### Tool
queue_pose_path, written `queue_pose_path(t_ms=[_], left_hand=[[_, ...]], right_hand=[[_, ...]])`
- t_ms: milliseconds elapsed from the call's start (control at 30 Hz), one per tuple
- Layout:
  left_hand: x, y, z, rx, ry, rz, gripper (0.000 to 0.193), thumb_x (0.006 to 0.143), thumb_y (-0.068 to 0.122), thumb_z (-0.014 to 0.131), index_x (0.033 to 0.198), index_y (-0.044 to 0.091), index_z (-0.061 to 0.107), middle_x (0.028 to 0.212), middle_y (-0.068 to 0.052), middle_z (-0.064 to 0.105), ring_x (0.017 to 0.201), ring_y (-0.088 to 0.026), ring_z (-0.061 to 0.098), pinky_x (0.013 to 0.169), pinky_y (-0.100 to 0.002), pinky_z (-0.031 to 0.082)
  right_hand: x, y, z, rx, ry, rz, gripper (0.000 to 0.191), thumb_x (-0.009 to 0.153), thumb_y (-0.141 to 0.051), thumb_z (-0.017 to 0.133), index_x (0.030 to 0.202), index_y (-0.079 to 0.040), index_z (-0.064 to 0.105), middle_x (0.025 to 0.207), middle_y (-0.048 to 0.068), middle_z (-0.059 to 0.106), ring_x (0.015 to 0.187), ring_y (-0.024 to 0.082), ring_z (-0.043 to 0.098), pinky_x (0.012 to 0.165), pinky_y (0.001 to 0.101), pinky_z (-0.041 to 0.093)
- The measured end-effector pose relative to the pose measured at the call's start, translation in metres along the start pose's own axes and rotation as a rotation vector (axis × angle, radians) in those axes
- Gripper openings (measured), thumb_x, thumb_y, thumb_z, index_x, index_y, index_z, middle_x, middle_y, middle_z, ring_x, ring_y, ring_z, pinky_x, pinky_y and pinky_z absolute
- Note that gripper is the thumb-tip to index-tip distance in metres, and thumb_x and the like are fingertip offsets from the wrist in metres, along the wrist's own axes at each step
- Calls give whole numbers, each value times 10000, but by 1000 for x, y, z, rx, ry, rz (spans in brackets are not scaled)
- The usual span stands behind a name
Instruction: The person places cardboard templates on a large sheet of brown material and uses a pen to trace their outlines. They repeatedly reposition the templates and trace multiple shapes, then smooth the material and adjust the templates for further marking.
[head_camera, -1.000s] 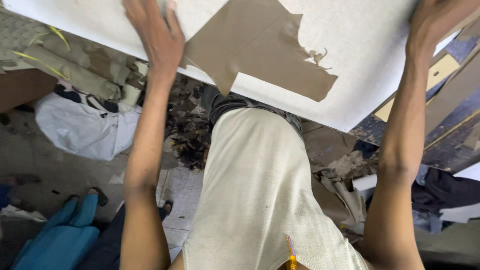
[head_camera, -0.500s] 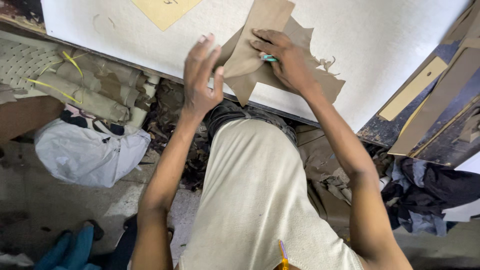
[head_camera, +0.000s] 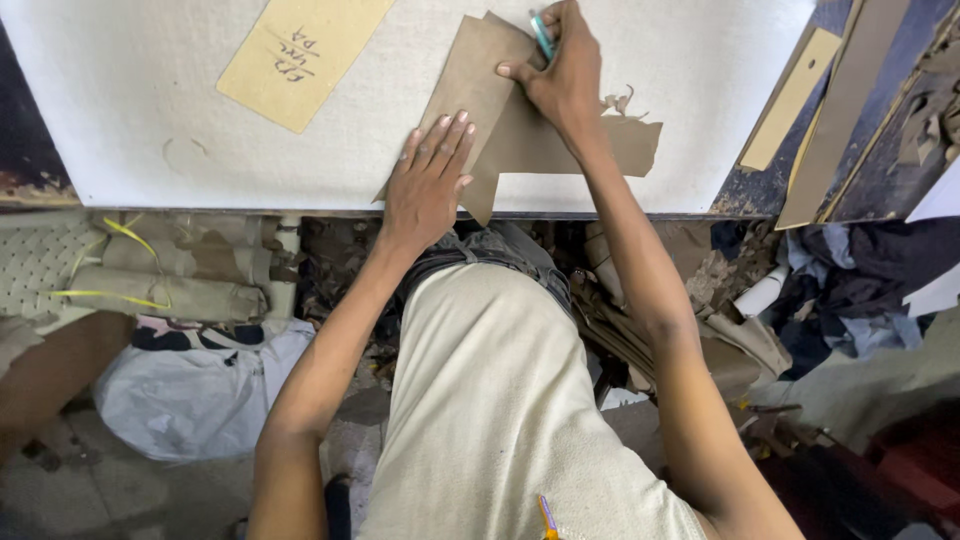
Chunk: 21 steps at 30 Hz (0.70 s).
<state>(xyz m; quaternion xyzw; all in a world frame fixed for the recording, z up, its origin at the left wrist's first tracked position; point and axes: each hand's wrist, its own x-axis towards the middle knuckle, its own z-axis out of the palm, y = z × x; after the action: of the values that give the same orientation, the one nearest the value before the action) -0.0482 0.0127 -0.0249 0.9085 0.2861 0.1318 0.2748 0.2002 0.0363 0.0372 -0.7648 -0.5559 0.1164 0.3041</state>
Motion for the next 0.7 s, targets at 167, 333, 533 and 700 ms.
queue_pose_path(t_ms=[167, 333, 533, 700], left_hand=[[5, -8, 6, -29, -40, 68, 614, 1039, 259, 563, 1594, 65, 385, 1668, -95, 344, 1537, -285, 302, 1272, -480, 204], [9, -29, 3, -123, 242, -176, 583, 1045, 95, 592, 1594, 54, 398, 1708, -154, 310, 1604, -344, 249, 1336, -525, 159], [23, -71, -57, -37, 298, -686, 879, 946, 136, 825, 1637, -36, 310, 1728, -276, 208, 1597, -438, 155, 1264, -615, 121], [31, -76, -80, 138, 229, -629, 884, 813, 174, 931, 1465, -84, 393, 1552, -287, 345, 1457, -434, 340, 1171, -598, 304]], right_hand=[[-2, -2, 1, -20, -217, 158, 377, 839, -213, 930, 963, -33, 623, 784, 139, 572, 692, 254, 531, 675, 390, 440], [-13, 13, -27, 181, -59, 139, 217, 952, 4, 783, 971, 25, 569, 752, 178, 521, 671, 288, 477, 633, 390, 423], [11, 48, -92, 269, -3, -117, 428, 800, 190, 491, 1146, -7, 646, 1049, 125, 683, 919, 157, 653, 747, 326, 502], [66, 97, -170, 365, 286, -83, 225, 998, 95, 573, 1154, -35, 671, 1028, 46, 665, 841, 75, 548, 719, 267, 452]])
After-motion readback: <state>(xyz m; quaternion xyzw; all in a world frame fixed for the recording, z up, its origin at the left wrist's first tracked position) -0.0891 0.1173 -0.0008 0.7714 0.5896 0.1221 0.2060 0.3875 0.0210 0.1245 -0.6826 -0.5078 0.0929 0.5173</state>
